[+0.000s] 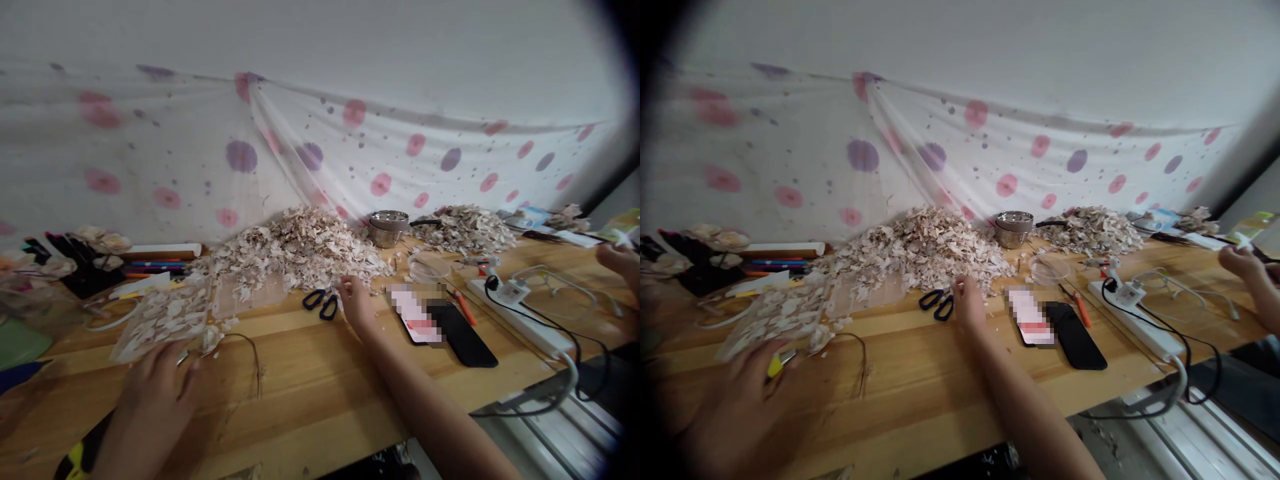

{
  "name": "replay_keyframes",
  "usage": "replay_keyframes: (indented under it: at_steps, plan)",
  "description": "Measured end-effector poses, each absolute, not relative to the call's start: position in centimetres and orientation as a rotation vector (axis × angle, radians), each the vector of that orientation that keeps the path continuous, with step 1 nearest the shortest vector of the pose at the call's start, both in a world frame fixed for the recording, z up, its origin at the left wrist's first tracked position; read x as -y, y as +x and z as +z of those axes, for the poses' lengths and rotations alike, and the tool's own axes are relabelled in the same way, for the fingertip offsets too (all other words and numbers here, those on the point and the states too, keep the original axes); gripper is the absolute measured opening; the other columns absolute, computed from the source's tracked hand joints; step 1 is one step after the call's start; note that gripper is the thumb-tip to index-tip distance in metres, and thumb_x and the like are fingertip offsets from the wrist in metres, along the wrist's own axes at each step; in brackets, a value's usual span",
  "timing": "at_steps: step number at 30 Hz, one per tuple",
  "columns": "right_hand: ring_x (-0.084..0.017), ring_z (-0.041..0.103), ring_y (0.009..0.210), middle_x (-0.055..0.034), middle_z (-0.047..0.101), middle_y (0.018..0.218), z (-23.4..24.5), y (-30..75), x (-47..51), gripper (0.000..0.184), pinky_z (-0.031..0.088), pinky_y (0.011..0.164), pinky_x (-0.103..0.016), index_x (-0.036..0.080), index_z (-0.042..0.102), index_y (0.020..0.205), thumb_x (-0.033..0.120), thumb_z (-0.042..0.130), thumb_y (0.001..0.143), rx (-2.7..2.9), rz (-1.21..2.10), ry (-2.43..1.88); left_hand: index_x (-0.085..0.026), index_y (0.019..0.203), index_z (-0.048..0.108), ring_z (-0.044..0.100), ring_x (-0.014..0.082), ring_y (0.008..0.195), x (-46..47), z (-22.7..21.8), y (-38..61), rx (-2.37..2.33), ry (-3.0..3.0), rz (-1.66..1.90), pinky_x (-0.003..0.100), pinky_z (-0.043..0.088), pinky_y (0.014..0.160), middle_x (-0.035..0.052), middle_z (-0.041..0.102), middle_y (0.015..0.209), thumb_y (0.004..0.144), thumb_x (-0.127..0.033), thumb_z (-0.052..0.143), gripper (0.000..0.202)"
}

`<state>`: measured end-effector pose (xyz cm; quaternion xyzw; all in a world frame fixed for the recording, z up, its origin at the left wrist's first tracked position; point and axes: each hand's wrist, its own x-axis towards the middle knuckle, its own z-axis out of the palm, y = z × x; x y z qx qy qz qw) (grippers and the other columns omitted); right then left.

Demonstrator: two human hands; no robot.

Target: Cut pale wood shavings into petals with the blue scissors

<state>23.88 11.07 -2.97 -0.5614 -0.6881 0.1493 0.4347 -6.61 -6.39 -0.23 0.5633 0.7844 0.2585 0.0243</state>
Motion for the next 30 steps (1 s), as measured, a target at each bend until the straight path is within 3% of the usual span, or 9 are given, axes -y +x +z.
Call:
replay_keyframes:
  at_steps: [5,10,16,24,30]
  plan:
    - [-0.015,0.060,0.093,-0.0048,0.064,0.098,-1.9,17.8,-9.6,0.003,0.047,0.082,-0.025,0.019,0.058,0.082,0.017,0.060,0.081,1.892,0.450,-1.061,-0.017,0.106,0.055,0.060,0.0265,0.102,-0.2,1.1,-0.6,-1.815,1.640,1.214,0.041,0.047,0.092,0.0106,0.063,0.106,0.079,-0.049,0.045,0.042]
    - [-0.019,0.058,0.094,-0.0074,0.060,0.095,-3.0,14.4,-8.4,0.004,0.049,0.085,-0.032,0.020,0.058,0.081,0.017,0.057,0.084,1.901,0.531,-0.611,-0.016,0.097,0.055,0.068,0.0245,0.078,-3.5,-1.4,0.9,-1.464,1.173,1.410,0.040,0.055,0.076,0.0078,0.069,0.088,0.072,-0.062,0.054,0.052]
    - [-0.019,0.058,0.094,-0.0071,0.057,0.097,-4.8,14.5,-7.9,0.003,0.051,0.085,-0.033,0.020,0.061,0.085,0.017,0.059,0.084,1.961,0.596,-0.545,-0.016,0.092,0.060,0.065,0.0234,0.089,-2.8,-4.0,1.0,-1.453,1.112,1.500,0.035,0.052,0.082,0.0056,0.068,0.089,0.067,-0.056,0.064,0.047]
    - [-0.019,0.057,0.101,-0.0083,0.056,0.104,-4.7,15.2,-8.1,0.008,0.050,0.091,-0.035,0.020,0.062,0.088,0.016,0.063,0.081,1.994,0.662,-0.602,-0.016,0.090,0.059,0.063,0.0201,0.087,-3.6,-4.5,0.8,-1.325,0.921,1.553,0.033,0.049,0.083,0.0031,0.067,0.086,0.062,-0.037,0.070,0.037]
    - [-0.015,0.060,0.083,-0.0056,0.056,0.097,-5.0,15.8,-8.0,0.023,0.056,0.069,-0.026,0.019,0.059,0.101,0.019,0.063,0.079,1.911,0.879,-0.702,-0.016,0.089,0.060,0.063,0.0195,0.087,-3.8,-4.8,0.9,-1.284,0.976,1.509,0.034,0.048,0.085,0.0036,0.068,0.087,0.061,-0.029,0.068,0.032]
